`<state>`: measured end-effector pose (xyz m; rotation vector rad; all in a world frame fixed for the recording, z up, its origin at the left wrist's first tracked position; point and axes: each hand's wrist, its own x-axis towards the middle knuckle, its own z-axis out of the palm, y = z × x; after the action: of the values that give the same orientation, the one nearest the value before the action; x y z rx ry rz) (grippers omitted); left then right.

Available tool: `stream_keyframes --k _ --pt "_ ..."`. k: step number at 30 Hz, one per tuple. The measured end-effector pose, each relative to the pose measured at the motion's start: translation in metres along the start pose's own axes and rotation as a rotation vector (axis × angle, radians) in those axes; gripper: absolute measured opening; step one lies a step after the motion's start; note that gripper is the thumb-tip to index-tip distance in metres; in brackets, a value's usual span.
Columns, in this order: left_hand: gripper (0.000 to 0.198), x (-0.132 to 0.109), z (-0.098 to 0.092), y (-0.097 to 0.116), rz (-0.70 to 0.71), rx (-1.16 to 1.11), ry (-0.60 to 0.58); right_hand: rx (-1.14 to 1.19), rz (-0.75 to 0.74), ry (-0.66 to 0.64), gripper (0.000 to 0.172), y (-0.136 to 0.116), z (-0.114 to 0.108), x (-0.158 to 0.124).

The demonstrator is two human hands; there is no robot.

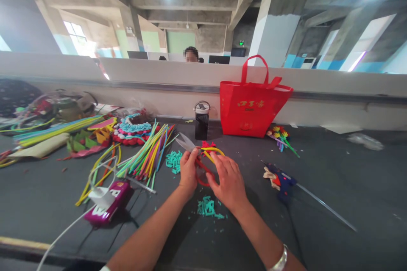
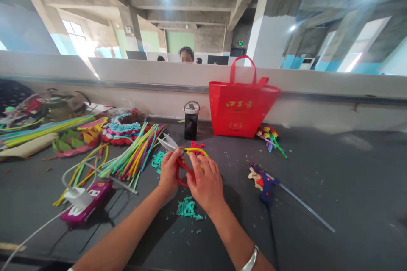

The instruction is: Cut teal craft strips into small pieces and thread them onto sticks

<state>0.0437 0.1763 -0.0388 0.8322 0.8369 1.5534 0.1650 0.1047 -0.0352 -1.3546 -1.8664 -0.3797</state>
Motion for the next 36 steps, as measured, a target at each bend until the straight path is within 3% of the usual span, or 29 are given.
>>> stream_keyframes --k 5,9,12,15,19,25,29,36 --pt "0.029 -0.013 0.007 0.004 0.072 0.095 -0.037 -0.019 0.079 -0.167 0.073 0.007 0.015 -0.001" --pt "0.030 -0.015 0.013 0.012 0.092 0.153 -0.225 0.110 0.198 -0.191 0.070 0.011 0.020 -0.005" --pt "0.033 -0.010 0.013 0.017 0.139 0.255 -0.364 0.211 0.416 -0.118 0.064 0.021 0.021 -0.006" --pt "0.027 -0.010 0.008 0.021 0.146 0.529 -0.474 0.252 0.555 0.041 0.063 0.037 0.018 -0.004" --pt "0.018 -0.036 -0.008 0.031 0.211 0.951 -0.688 0.274 0.578 0.214 0.066 0.051 0.014 -0.002" --pt "0.024 -0.078 -0.025 0.043 0.311 1.555 -0.919 0.332 0.499 0.281 0.065 0.050 0.019 -0.004" --pt "0.023 -0.081 -0.033 0.030 0.379 1.570 -0.912 0.394 0.466 0.289 0.065 0.049 0.022 -0.006" --pt "0.015 -0.099 -0.047 0.015 0.415 1.247 -0.701 0.447 0.430 0.331 0.066 0.049 0.023 -0.008"
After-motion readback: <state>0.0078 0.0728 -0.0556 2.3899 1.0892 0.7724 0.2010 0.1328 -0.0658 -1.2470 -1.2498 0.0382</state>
